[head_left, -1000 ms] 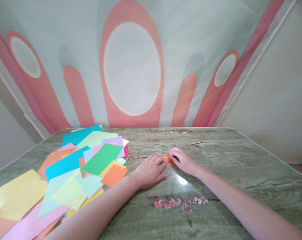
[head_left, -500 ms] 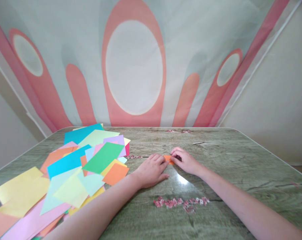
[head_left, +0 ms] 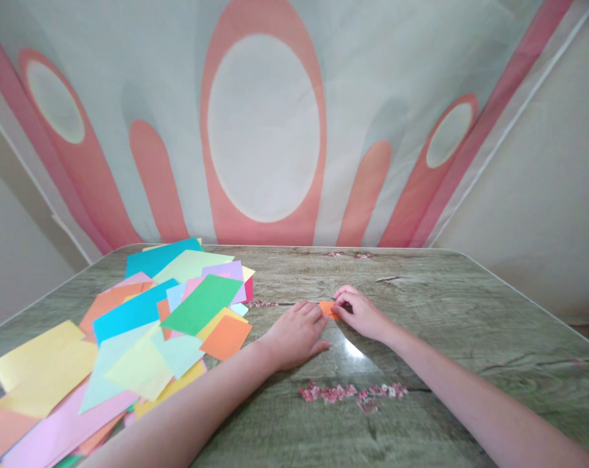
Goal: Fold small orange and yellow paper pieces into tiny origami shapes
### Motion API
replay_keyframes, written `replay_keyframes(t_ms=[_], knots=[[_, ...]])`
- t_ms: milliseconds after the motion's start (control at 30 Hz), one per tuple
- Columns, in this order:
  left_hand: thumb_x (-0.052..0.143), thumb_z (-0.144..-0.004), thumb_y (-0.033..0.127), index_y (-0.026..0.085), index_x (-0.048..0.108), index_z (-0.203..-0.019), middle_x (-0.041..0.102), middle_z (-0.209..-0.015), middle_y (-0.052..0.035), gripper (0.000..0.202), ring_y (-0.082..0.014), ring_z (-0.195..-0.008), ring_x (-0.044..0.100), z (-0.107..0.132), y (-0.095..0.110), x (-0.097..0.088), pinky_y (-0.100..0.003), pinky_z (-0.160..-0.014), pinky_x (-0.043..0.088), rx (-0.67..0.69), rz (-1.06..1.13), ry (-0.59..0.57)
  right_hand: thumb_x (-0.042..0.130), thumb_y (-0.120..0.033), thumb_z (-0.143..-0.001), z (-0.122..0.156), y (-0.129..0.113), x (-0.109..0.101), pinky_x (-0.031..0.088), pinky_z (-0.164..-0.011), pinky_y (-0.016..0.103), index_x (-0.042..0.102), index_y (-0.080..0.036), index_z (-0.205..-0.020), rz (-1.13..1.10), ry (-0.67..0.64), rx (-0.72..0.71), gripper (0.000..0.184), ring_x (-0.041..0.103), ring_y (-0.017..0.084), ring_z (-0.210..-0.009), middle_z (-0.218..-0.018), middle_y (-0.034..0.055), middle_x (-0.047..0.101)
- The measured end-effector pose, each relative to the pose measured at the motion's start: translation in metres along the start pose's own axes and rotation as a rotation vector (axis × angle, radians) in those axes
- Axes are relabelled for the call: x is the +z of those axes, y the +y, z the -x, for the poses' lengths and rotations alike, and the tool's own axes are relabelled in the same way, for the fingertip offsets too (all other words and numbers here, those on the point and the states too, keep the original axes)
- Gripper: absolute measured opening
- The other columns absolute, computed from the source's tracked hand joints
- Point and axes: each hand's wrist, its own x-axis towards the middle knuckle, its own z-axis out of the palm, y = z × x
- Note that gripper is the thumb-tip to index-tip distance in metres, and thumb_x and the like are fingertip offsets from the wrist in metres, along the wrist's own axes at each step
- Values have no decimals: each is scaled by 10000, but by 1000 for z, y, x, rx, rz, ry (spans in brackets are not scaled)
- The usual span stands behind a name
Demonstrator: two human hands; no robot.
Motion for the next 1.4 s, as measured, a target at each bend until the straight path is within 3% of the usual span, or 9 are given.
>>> replay_keyframes(t_ms=[533,1400], knots=[[391,-863,453,174,455,-1171,527,-1069,-94,420,-227,-1074,443,4,3,-1,-373,-946,300,-18,41,18,517,-217,-792,1,0,2,431,-745,315,542,-176,-686,3,19,-22,116,528,160,-822,-907,59,532],[427,-849,436,151,515,-1059,525,-1015,-88,365,-228,-1037,450,0,0,-5,-372,-941,307,-27,67,-6,529,-199,-775,0,-1,2,431,-754,329,533,-180,-687,12,23,-23,90,520,169,-826,-893,59,528]])
